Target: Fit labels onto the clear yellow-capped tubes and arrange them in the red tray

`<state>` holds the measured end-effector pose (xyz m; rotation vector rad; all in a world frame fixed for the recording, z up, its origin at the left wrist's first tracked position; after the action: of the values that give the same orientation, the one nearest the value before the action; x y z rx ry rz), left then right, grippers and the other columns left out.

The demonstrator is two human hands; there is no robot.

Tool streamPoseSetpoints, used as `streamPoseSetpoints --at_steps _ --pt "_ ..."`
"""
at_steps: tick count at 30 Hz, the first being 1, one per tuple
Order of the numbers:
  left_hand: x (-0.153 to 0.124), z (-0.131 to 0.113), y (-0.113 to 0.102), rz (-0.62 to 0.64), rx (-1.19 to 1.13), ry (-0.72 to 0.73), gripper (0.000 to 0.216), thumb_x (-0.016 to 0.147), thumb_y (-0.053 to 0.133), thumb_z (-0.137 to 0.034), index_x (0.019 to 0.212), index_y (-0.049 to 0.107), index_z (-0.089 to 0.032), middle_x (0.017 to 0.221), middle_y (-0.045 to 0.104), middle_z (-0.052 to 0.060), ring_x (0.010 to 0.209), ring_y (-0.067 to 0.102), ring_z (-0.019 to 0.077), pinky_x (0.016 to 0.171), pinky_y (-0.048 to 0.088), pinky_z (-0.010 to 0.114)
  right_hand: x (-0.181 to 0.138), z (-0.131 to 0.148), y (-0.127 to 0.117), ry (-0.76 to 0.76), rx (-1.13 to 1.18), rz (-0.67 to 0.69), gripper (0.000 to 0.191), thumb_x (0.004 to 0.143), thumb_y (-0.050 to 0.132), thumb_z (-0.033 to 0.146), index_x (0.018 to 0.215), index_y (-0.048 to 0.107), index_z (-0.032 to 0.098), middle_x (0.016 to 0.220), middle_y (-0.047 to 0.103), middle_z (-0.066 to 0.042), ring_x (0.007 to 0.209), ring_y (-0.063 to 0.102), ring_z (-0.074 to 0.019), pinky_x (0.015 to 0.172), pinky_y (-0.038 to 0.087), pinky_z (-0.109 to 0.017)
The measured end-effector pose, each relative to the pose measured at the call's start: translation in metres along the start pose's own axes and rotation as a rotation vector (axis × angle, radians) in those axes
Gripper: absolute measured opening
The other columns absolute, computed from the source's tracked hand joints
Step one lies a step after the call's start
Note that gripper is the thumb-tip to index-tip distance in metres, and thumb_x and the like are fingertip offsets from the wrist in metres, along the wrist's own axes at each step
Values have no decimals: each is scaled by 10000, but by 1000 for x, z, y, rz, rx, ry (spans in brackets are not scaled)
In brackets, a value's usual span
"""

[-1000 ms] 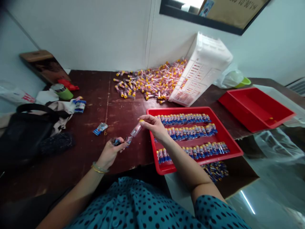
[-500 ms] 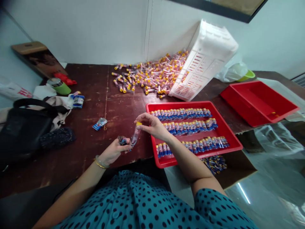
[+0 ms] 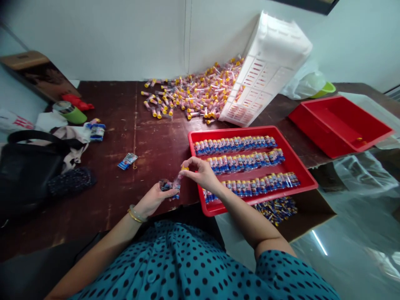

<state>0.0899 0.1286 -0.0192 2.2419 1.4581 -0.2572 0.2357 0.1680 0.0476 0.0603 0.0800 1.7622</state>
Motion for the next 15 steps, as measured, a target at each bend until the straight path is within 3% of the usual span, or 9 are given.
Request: streamPoseSetpoints --at_steps 6,11,15 --pt "-4 -11 10 68 102 26 247 593 858 -289 642 649 -166 624 615 -24 619 548 135 663 431 263 -4 0 -8 75 99 28 302 679 825 352 756 590 178 895 652 -15 742 601 -114 718 511 -270" --pt "-10 -8 31 308 50 -41 233 640 832 -313 639 660 -155 609 590 -1 590 537 143 638 437 283 -7 7 -10 1 -16 25 277 705 811 337 746 589 177 927 651 -29 787 613 -131 763 514 -294" --pt "-5 -3 18 195 45 -26 228 614 853 -290 647 667 -162 647 631 11 617 558 148 661 450 288 -5 19 -30 -35 40 -92 296 719 800 380 738 578 185 912 657 -31 751 619 -136 739 529 -306"
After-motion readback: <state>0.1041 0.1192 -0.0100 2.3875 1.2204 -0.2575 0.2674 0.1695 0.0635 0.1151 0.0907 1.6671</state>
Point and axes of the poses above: each hand's wrist, its own x-axis towards the middle knuckle, its own y-axis out of the palm, z = x × y, the point moved 9 cm from there along x, towards the middle knuckle
